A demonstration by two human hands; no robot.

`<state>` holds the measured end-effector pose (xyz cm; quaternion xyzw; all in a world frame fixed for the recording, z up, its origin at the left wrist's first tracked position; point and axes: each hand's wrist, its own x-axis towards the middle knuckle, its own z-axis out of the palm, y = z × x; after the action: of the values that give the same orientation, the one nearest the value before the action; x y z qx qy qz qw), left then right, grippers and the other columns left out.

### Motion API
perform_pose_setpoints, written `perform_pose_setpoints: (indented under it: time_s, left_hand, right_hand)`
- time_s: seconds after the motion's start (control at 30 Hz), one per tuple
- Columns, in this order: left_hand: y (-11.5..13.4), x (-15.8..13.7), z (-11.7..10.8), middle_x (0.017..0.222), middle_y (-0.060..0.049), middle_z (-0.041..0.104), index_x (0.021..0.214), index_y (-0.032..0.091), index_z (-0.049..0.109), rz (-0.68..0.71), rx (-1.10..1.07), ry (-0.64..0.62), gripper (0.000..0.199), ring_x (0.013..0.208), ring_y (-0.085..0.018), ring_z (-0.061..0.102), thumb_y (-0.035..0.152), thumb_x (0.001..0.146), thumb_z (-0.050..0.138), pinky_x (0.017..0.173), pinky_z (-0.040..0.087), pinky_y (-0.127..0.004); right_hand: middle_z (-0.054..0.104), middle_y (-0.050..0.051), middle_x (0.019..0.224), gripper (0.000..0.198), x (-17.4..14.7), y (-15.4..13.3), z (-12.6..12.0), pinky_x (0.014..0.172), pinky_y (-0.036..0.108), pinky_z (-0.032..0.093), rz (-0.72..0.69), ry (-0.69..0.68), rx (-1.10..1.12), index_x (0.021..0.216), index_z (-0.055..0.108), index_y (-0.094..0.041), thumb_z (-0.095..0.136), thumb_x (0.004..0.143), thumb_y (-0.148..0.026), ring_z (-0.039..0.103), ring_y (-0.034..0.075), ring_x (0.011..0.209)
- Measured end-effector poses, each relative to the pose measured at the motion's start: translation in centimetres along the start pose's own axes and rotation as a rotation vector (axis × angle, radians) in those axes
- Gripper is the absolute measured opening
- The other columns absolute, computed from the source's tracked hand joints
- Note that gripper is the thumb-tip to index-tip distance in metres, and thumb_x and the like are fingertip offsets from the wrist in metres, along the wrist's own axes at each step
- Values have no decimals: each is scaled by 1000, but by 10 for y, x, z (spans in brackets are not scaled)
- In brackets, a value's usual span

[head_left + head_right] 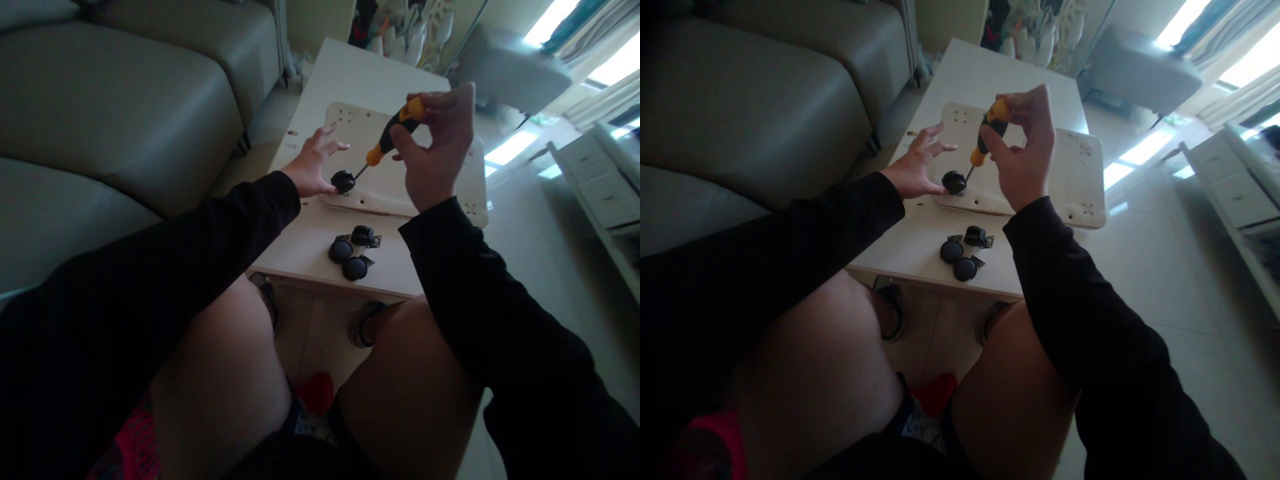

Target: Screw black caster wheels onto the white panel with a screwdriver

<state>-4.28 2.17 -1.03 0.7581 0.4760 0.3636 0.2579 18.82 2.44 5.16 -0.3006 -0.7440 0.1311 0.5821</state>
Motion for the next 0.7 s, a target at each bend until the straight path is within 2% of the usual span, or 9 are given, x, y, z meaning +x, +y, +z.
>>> perform_pose_setpoints:
  time_s: [0.1,0.23,0.4,0.53,0.63,0.7]
  left_hand:
    - [2,0,-1,164,-5,36,135,34,63,19,16,29,92,163,-38,9,20,50,96,131,23,-54]
    - [9,-4,-3,169,-5,29,142,34,59,30,62,36,101,163,-36,4,18,49,96,133,17,-53]
    - [17,-11,-5,166,-9,34,142,31,59,14,70,40,101,163,-36,8,20,50,97,132,20,-53]
    - [18,-13,-4,166,-13,34,142,28,59,0,42,59,102,162,-36,14,22,48,99,130,24,-54]
    - [19,-13,-4,165,-14,34,142,28,58,-14,33,77,105,162,-37,16,23,46,101,129,26,-55]
    - [20,-14,-3,166,-14,33,143,29,57,-26,43,92,110,161,-37,16,24,43,102,129,26,-56]
  right_hand:
    - [64,2,120,31,-1,6,2,99,44,63,-20,-37,-65,110,50,-34,68,85,-28,65,23,125]
    - [61,4,132,33,-1,13,5,99,49,61,4,-90,-223,123,52,-37,62,92,-40,56,26,139]
    - [64,2,135,29,-2,12,7,102,48,60,17,-69,-183,119,56,-37,62,93,-46,58,25,135]
    - [64,1,138,38,-5,13,8,95,41,62,58,-56,-168,125,56,-37,59,94,-58,57,22,132]
    - [66,3,133,35,-7,20,8,104,47,60,13,-20,-165,124,58,-35,61,93,-51,62,23,128]
    - [67,5,131,35,-9,25,7,104,49,61,10,-5,-186,126,57,-36,62,93,-44,64,24,125]
